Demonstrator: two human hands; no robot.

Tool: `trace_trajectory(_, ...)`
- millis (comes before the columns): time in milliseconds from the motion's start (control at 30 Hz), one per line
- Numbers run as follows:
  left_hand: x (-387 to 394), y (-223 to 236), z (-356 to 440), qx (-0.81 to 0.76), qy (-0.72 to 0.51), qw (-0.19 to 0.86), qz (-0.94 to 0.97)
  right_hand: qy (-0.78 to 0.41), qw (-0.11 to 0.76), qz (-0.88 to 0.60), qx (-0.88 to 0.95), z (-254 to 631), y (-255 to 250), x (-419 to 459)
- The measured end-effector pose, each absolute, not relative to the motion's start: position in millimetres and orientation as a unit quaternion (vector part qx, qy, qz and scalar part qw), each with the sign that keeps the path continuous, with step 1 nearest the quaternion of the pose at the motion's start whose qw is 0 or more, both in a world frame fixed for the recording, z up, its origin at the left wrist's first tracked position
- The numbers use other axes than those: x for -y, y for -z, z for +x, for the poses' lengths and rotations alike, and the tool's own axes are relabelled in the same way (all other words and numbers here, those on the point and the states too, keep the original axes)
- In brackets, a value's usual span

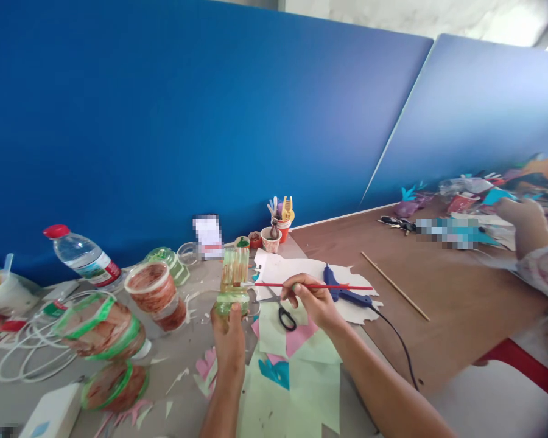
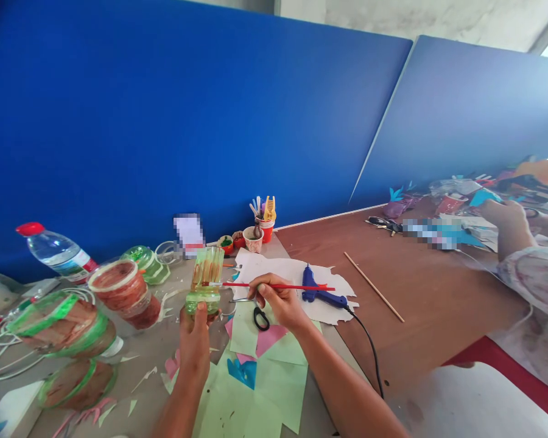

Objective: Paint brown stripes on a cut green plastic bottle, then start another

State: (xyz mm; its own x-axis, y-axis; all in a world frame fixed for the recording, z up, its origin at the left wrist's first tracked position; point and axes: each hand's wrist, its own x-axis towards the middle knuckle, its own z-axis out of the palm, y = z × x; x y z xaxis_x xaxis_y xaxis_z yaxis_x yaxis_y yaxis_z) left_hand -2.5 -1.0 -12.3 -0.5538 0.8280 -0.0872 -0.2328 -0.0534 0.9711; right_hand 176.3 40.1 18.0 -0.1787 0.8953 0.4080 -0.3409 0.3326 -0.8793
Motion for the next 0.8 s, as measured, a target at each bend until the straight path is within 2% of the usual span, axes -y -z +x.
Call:
trace_trajectory(200, -2.2, 3.6, -3.0, -0.471, -0.714, 0.494, 0.156, -0.524, 0.598, -0.274, 0.541, 180.5, -22.7, -45.1)
trace_trajectory(367, -3.0, -6.1, -1.2, -0.439, -0.685, 0.572, 0.104, -0.546, 0.618, -0.236, 0.514, 178.6, -21.8, -42.9)
trace_trajectory(533, -3.1, -7.8, -0.6, -0.439, -0.696, 0.559, 0.102, -0.542, 0.585, -0.24, 0.554, 178.2, -18.4, -42.1)
trace_trajectory(800, -3.8, 3.0, -1.3, -0.469, -0.698, 0.522, 0.144, -0.536, 0.602, -0.234, 0.543, 177.5, -18.9, -42.0)
